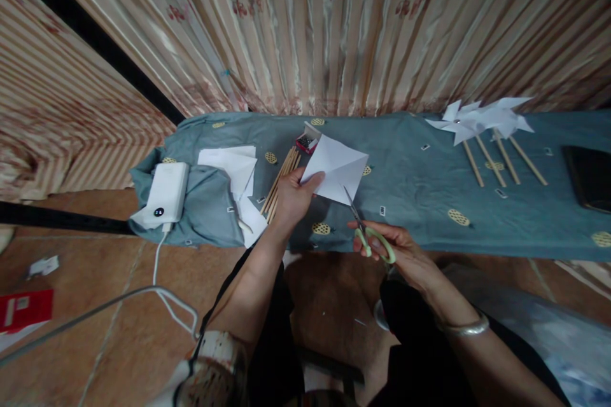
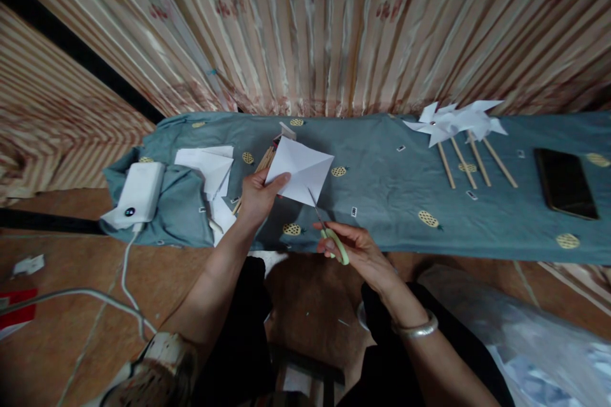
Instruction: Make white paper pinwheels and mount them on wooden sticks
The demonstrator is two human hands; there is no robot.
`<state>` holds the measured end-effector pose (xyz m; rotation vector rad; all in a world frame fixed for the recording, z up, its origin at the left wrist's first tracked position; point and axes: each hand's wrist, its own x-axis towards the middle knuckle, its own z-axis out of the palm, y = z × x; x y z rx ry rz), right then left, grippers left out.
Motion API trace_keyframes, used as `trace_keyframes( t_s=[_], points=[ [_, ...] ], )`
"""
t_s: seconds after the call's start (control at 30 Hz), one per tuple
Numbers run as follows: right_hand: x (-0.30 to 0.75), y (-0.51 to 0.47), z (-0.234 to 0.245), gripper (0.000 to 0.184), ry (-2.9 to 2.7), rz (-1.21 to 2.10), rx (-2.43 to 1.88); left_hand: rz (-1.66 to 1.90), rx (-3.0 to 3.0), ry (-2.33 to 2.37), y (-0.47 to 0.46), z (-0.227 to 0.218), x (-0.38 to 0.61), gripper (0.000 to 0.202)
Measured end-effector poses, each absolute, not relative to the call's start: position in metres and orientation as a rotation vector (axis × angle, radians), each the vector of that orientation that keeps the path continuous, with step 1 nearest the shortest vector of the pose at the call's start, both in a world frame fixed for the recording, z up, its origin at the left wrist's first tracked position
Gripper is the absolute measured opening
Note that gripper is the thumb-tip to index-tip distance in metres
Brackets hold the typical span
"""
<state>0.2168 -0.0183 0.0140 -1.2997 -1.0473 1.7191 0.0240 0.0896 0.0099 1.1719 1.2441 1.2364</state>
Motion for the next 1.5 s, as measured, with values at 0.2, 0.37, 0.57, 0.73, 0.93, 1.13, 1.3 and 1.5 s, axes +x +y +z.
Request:
trace_keyframes(
  t_s=[0.2,0.37,0.57,0.73,0.93,1.13,1.3,1.5],
  points=[
    [0.2163,-0.0184,0.0153,0.060,-0.999,1.735,-1.321,1.221,1.216,1.224,0.0889,0.0079,0.0237,0.022],
    [0.2165,-0.0179,0.0158,0.058,-0.979,1.742,-1.323,1.220,1.196,1.214,0.0888,0.0093,0.0236,0.022],
    [0.2155,-0.0179,0.0179,0.057,-0.997,1.732,-1.311,1.218,1.174,1.211,0.0882,0.0092,0.0241,0.020],
    [0.2152,-0.0182,0.0195,0.057,-1.032,1.726,-1.310,1.211,1.157,1.210,0.0882,0.0088,0.0245,0.020],
    [0.2162,-0.0182,0.0178,0.057,-1.057,1.713,-1.306,1.210,1.199,1.229,0.0888,0.0050,0.0231,0.024],
    [0.2157,-0.0181,0.0150,0.051,-0.990,1.735,-1.315,1.194,1.227,1.247,0.0888,0.0029,0.0218,0.025],
    [0.2161,-0.0185,0.0119,0.045,-0.973,1.739,-1.304,1.198,1.181,1.245,0.0883,0.0066,0.0239,0.025],
    [0.2145,-0.0182,0.0106,0.046,-0.942,1.735,-1.325,1.200,1.217,1.238,0.0888,0.0068,0.0228,0.025]
  ],
)
